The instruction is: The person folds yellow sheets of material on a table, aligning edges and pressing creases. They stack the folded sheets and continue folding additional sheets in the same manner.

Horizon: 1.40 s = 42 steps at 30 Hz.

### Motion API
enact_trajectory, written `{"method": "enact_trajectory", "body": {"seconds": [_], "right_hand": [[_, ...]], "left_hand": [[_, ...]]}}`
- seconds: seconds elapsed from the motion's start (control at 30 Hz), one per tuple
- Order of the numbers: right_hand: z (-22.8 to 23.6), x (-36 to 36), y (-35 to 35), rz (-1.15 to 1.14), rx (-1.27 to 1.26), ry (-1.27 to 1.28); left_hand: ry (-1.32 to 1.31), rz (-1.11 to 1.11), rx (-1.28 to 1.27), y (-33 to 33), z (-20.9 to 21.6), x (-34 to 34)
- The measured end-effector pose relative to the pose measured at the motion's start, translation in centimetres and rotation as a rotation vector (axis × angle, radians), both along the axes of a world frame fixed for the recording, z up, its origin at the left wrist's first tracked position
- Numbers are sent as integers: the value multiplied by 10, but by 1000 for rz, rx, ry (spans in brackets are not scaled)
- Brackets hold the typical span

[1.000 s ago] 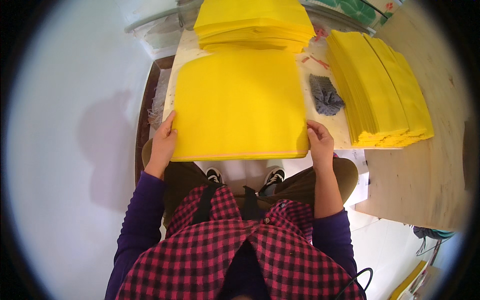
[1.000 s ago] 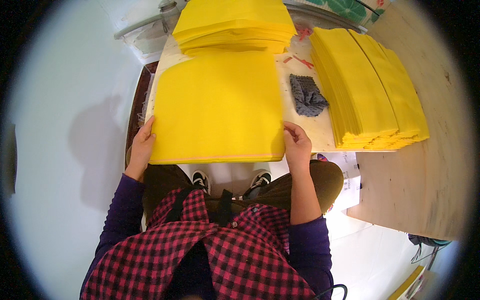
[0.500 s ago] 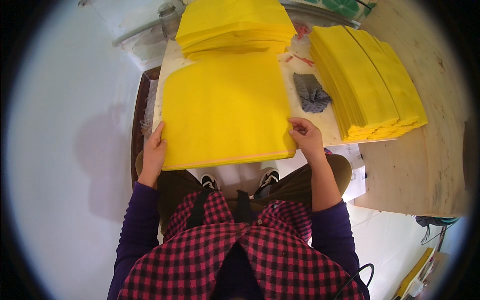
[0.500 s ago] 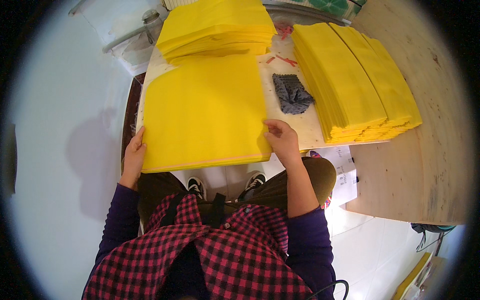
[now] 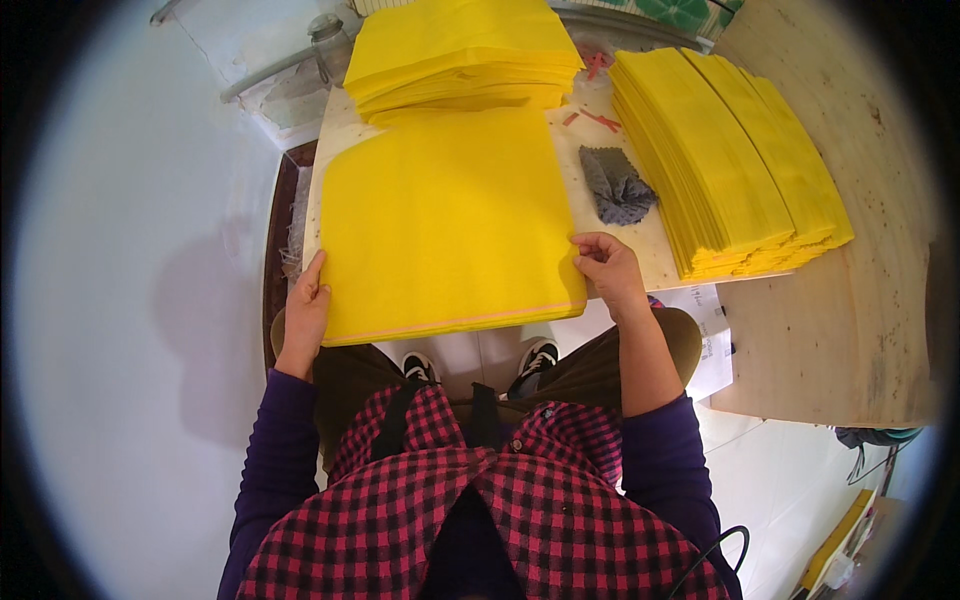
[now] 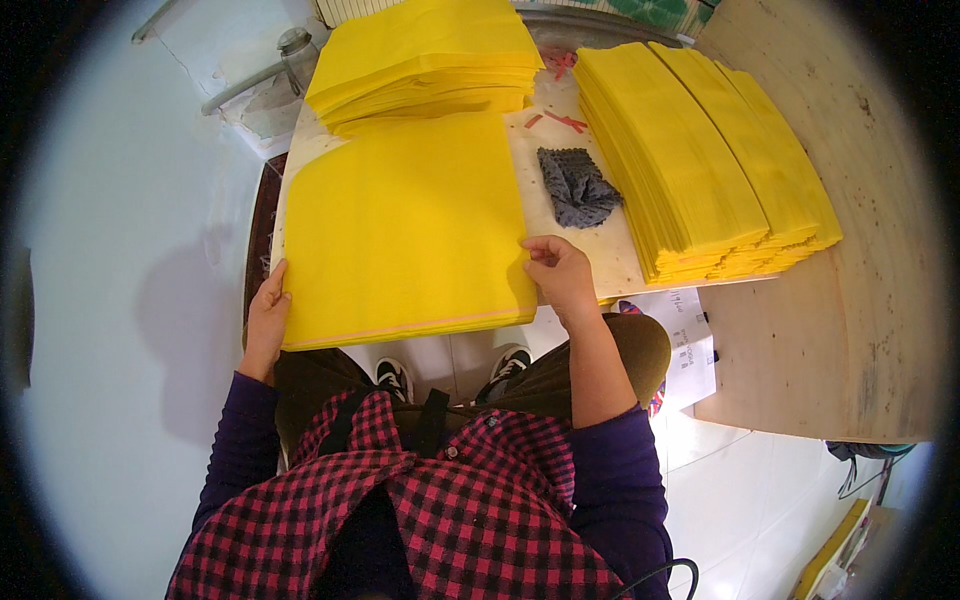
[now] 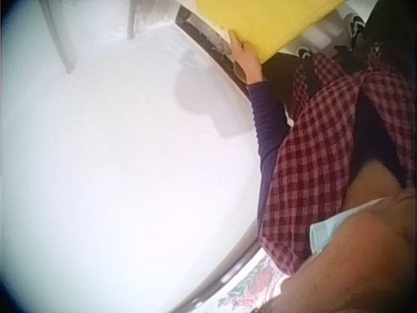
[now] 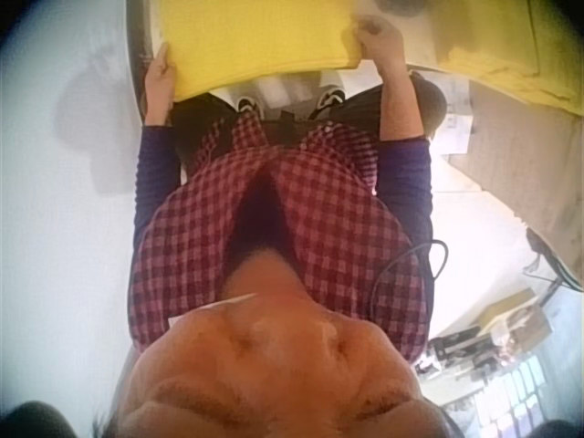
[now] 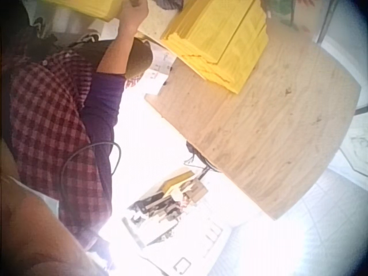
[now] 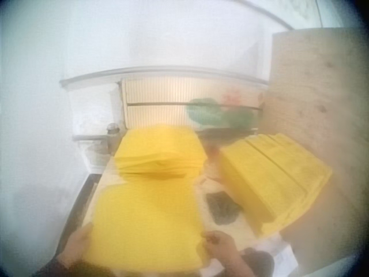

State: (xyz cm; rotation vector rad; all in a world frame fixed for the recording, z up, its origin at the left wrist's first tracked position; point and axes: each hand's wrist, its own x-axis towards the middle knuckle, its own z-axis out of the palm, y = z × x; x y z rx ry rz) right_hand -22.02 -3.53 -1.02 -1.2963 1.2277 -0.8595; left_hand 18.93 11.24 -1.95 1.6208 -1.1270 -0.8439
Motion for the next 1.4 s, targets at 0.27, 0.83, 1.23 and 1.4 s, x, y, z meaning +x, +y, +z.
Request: {"method": "enact_trajectory", "body": {"seconds": [0.27,0.83,1.23,1.4], "right_hand": [[2,-2,-1,23,27,-46],[-4,1,-3,-17,-38,43],[-5,2,1,-59,-296,214],[-10,1,5,-63,-322,238]], "left_hand": [[21,-18,-8,0,-2,3],[-65,24,-28,0,-4,1],[-40,37,-44,0,-6,1],[-41,27,-51,1,-6,1]]}}
